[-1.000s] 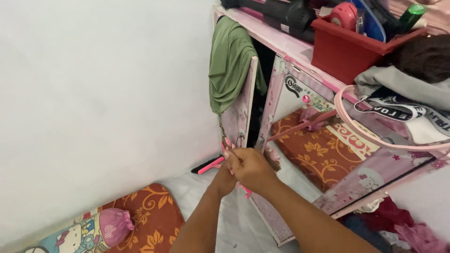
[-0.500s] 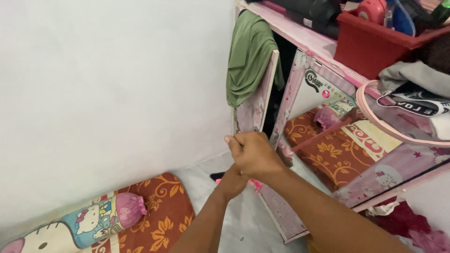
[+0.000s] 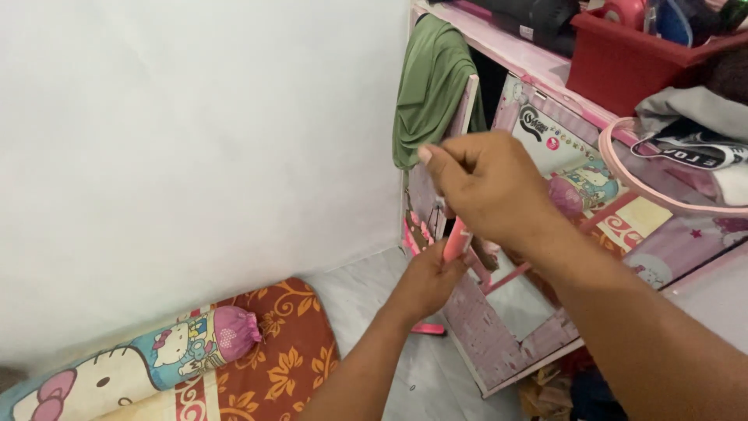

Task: The person assembles a pink broom by connecting its handle sections and attaching the brush head. The person then moves the assembled broom toward a doorway.

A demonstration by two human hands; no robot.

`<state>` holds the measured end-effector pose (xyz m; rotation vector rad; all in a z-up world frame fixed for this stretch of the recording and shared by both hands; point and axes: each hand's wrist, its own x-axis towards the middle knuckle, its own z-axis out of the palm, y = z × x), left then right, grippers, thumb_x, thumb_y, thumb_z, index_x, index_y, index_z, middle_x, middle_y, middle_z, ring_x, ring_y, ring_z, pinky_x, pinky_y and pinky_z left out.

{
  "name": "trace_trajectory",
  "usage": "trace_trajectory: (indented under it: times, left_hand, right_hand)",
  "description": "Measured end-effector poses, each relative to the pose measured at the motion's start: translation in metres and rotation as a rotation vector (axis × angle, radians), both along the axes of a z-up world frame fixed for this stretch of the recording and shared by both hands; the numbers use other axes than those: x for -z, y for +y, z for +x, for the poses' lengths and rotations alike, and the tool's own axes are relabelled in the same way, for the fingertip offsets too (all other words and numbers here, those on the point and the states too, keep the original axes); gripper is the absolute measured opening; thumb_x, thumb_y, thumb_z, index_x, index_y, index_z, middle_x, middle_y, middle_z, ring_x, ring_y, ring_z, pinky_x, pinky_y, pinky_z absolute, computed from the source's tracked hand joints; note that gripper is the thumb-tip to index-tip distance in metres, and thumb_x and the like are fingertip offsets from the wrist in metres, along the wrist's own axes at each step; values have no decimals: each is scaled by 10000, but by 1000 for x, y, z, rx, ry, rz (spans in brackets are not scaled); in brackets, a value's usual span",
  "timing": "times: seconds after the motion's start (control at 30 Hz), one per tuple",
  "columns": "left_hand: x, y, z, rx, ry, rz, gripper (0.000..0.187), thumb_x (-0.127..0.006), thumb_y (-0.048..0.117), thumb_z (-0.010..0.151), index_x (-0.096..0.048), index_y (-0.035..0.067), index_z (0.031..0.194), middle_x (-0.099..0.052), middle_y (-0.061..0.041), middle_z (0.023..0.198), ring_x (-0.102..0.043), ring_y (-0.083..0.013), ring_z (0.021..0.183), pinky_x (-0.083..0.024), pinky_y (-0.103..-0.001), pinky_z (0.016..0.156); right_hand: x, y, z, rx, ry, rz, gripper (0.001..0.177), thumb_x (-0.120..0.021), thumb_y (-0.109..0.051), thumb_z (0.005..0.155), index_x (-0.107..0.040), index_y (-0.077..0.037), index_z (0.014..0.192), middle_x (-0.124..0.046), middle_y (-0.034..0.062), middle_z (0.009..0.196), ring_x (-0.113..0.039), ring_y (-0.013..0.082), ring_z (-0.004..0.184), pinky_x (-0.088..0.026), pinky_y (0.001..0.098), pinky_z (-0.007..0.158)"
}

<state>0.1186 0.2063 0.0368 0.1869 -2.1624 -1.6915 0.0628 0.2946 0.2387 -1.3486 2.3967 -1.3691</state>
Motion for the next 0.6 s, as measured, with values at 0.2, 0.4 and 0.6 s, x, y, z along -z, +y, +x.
trace_trajectory:
  times: [0.2,0.4,0.6]
  left_hand:
    - [-35,-8,10,-171,50,-176,249,-637,218,961,-688,62,1149,-741,-129,973,-729,-247,884,-564,-380,781]
    - [-17,-34,19,-159,-131,-82,221,-591,178,955,-667,87,1141,-756,-106,994,-767,-292,880,-601,-417,746]
    - [23,-85,14,-207,16,-330,304,-615,166,963,-615,52,1244,-706,-167,1180,-676,-343,1114,-525,-433,904]
  right_hand:
    - [-7,5,6,-185,-127,-170,466,-629,-276,998,-591,-13,616,-524,-15,521,-474,46,467,-412,299,388]
    - [20,-6,16,-280,-314,-90,432,-656,-236,938,-562,-13,580,-561,-7,504,-544,63,434,-424,277,390]
    - [66,-38,2,-563,-159,-145,446,-681,-246,960,-537,-31,596,-508,-19,534,-457,36,531,-394,272,464]
